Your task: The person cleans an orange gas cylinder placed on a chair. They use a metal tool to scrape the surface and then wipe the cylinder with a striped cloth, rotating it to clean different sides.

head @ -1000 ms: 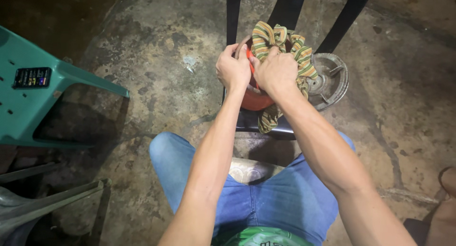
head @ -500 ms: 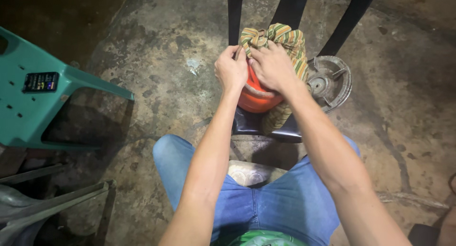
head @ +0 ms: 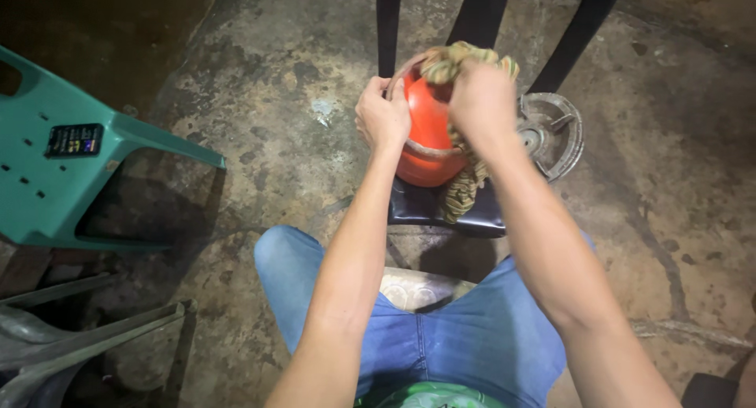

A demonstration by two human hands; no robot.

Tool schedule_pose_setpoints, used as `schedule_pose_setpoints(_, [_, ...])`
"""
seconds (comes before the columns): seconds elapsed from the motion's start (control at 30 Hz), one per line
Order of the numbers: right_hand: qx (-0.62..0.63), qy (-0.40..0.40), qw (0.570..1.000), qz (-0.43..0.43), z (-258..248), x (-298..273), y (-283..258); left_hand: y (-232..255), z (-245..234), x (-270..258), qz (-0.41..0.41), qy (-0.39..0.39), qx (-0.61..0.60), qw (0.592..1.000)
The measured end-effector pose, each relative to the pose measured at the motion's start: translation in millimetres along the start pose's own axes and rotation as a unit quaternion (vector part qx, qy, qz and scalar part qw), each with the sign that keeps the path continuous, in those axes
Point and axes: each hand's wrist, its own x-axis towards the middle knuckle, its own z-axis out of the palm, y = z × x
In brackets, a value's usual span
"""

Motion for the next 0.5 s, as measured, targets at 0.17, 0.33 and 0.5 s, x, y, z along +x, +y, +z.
schedule_pose_setpoints(0.17, [0.315, 0.220, 0.923, 0.023, -80, 32, 38, -3, 2, 1, 0.005, -0.003, -0.005, 1.000])
schedule_pose_setpoints(0.33, [0.641, 0.166, 0.736, 0.140, -144, 38, 38, -6, 2, 1, 0.017, 0.007, 0.000, 1.000])
schedule_pose_setpoints(0.5, [0.366, -0.222, 0.901, 0.076, -139, -2, 46, -5, 3, 2, 0.010, 0.002, 0.005, 1.000])
